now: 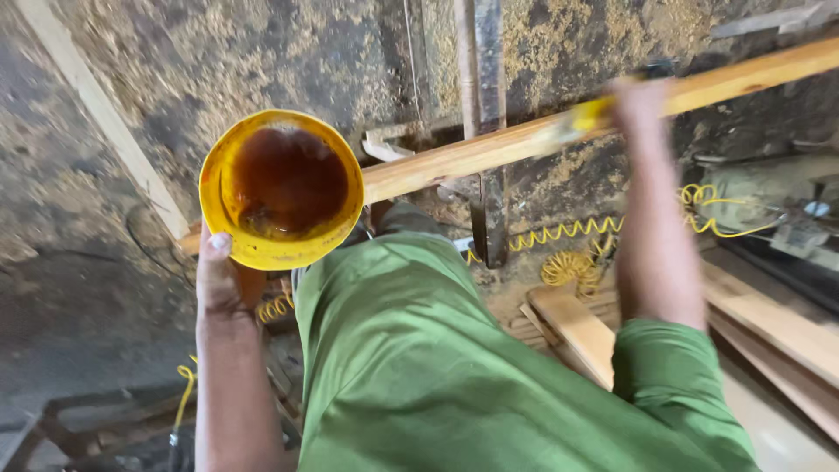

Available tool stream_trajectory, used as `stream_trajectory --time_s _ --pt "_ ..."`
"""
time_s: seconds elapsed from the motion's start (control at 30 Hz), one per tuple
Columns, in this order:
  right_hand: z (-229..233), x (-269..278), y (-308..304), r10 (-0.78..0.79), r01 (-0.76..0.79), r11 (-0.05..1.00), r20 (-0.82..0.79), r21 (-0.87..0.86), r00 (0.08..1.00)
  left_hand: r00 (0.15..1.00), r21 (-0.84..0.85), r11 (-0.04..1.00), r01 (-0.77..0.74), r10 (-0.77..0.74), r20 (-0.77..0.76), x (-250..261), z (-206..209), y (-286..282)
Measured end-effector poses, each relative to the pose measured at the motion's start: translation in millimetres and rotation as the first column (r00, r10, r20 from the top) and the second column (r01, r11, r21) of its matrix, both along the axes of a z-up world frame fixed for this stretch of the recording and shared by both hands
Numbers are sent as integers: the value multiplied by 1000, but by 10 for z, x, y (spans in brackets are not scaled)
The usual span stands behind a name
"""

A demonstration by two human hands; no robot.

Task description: The person applies a dark brown liquid to a long wooden plank using a yellow paintbrush. They hold a yellow container in the left hand and repeatedly dip the brush to coat the plank's surface in a workshop setting.

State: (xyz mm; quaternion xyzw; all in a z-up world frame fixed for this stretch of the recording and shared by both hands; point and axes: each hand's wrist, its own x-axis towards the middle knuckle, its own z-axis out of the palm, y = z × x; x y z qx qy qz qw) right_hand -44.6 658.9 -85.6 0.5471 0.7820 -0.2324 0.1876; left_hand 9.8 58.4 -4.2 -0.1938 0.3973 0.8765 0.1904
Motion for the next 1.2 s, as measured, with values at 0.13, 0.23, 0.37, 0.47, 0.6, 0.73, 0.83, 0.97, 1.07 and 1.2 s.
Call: stream_trajectory --time_s 0.13,0.23,0.37,0.47,0.6,0.73,0.83,0.97,1.07,1.2 --pt "176 93 774 589 -419 745 -217 519 778 1000 1 1000 16 -16 -9 -122 29 -10" --pt "24 -64 179 578 -527 809 -187 261 794 1000 9 1000 13 -13 -18 -276 47 -25" --pt "-397 -189 -1723 904 -988 19 425 -153 -48 1000 41 999 -7 6 15 -442 56 -86" --pt "-405 -139 -2808 971 -989 139 -186 -56 147 999 18 999 -28 27 39 -508 17 -181" --pt "-619 -523 -3343 587 -688 543 -367 -482 721 999 18 999 -29 29 35 -557 8 -334" --pt "-1015 -558 -3072 296 -340 665 -183 -665 938 995 -4 999 -33 33 92 -620 -35 -469" --pt "-1013 -525 -2319 290 -190 806 94 -561 952 994 19 999 -44 42 102 -679 -75 -504" --pt "-684 -701 -1389 648 -653 757 177 -37 741 994 56 998 -35 29 107 -751 -114 -509" --pt "-663 -815 -1526 790 -799 594 252 -91 559 997 55 998 6 -10 74 -819 -134 -523" --pt "-1041 -720 -2744 941 -868 282 294 -409 167 995 25 999 37 -39 93 -874 -99 -562"
